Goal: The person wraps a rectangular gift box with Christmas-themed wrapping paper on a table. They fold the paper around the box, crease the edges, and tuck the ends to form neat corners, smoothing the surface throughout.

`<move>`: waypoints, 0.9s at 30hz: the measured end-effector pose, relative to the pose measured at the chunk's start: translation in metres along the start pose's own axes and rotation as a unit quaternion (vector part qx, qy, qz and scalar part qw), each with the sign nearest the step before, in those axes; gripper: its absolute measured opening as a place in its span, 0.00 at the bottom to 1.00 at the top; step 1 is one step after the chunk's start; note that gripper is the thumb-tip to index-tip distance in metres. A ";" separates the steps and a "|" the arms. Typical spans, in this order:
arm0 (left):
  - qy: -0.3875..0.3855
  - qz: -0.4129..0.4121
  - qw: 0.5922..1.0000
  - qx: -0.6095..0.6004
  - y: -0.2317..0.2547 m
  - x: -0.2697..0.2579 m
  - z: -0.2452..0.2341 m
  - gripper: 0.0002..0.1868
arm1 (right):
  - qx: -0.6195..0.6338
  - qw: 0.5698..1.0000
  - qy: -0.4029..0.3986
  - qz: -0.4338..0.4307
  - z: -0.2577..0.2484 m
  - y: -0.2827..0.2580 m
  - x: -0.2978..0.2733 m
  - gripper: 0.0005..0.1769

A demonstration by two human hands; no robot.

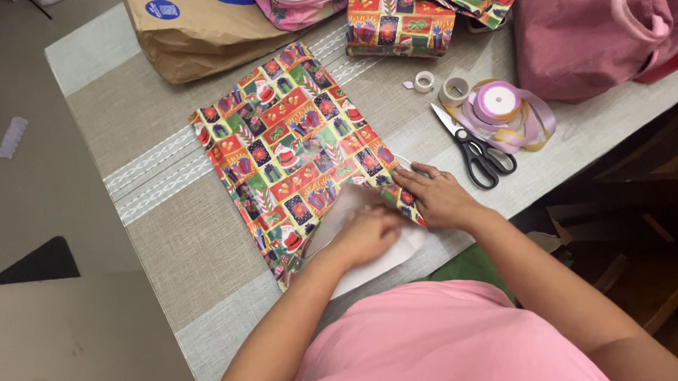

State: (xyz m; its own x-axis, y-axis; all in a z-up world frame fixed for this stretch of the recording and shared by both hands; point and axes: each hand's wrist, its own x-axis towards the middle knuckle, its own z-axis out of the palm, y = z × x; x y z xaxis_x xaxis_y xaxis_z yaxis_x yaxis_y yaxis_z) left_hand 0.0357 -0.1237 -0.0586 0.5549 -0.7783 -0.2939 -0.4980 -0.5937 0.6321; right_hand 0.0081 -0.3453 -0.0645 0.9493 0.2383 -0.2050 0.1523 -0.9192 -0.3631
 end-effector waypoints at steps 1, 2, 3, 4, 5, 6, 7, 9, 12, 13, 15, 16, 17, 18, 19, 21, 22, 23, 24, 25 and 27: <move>0.030 -0.027 0.999 -0.001 0.001 0.005 0.002 0.17 | 0.002 1.000 -0.003 -0.008 0.001 0.004 -0.001 0.45; 0.052 -0.058 0.997 -0.016 0.002 0.011 0.005 0.17 | 0.042 0.999 0.003 -0.021 0.001 0.010 -0.002 0.43; 0.074 -0.089 0.993 -0.031 0.003 0.019 0.006 0.17 | 0.082 0.996 0.009 -0.034 0.000 0.016 -0.003 0.42; 0.095 -0.120 0.987 -0.046 0.004 0.025 0.008 0.17 | 0.121 0.991 0.016 -0.048 0.001 0.022 -0.004 0.41; 0.102 -0.149 0.982 -0.050 0.005 0.030 0.011 0.20 | 0.132 0.990 0.011 -0.056 0.001 0.027 -0.005 0.39; 0.109 -0.177 0.977 -0.053 0.006 0.036 0.011 0.24 | 0.141 0.988 0.008 -0.065 0.001 0.032 -0.003 0.37; 0.117 -0.205 0.970 -0.056 0.005 0.041 0.011 0.28 | 0.150 0.986 0.005 -0.073 0.000 0.037 -0.001 0.36; 0.115 -0.196 0.970 -0.079 0.002 0.048 0.013 0.29 | 0.144 0.985 0.012 -0.096 0.000 0.043 0.002 0.33; 0.082 -0.190 0.973 -0.097 -0.011 0.053 0.014 0.33 | 0.123 0.986 0.024 -0.109 0.000 0.041 0.004 0.30; 0.067 -0.189 0.975 -0.101 -0.016 0.054 0.014 0.35 | 0.113 0.987 0.028 -0.110 -0.001 0.039 0.003 0.28; -0.011 -0.089 0.979 -0.181 -0.028 0.050 0.011 0.31 | 0.041 0.995 0.006 -0.095 -0.005 0.031 0.005 0.31; -0.048 -0.037 0.974 -0.219 -0.031 0.046 0.010 0.30 | 0.006 0.996 -0.004 -0.087 -0.008 0.027 0.005 0.33; -0.043 0.021 0.972 -0.231 -0.033 0.041 0.009 0.30 | 0.001 0.998 -0.006 -0.068 -0.011 0.023 0.004 0.33; -0.039 0.078 0.966 -0.242 -0.032 0.031 0.009 0.30 | -0.001 0.999 -0.009 -0.049 -0.012 0.017 0.002 0.34; -0.036 0.134 0.958 -0.252 -0.028 0.023 0.008 0.30 | -0.003 0.999 -0.011 -0.031 -0.012 0.012 0.001 0.34; -0.024 0.040 0.982 -0.185 -0.013 0.004 0.009 0.34 | -0.046 0.999 -0.022 -0.015 -0.011 0.004 0.000 0.42; -0.017 -0.007 0.989 -0.150 -0.005 -0.006 0.009 0.36 | -0.067 0.997 -0.028 -0.008 -0.009 0.000 0.000 0.46; -0.027 -0.015 0.989 -0.141 0.001 -0.012 0.008 0.37 | -0.077 0.997 -0.022 -0.005 -0.007 -0.003 0.000 0.46; -0.036 -0.023 0.990 -0.132 0.006 -0.016 0.006 0.38 | -0.088 0.996 -0.014 -0.003 -0.005 -0.006 0.001 0.45; -0.045 -0.030 0.991 -0.123 0.008 -0.019 0.004 0.38 | -0.098 0.995 -0.007 0.000 -0.004 -0.007 0.003 0.44; -0.039 -0.015 0.992 -0.120 0.006 -0.019 0.004 0.37 | -0.110 0.994 -0.015 0.012 -0.001 -0.007 0.004 0.46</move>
State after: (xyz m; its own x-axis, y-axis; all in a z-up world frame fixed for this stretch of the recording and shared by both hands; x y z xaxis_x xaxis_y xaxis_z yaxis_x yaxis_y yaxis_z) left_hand 0.0195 -0.1131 -0.0520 0.5097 -0.7800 -0.3631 -0.3038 -0.5580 0.7723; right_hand 0.0110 -0.3379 -0.0618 0.9452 0.2221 -0.2394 0.1899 -0.9702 -0.1503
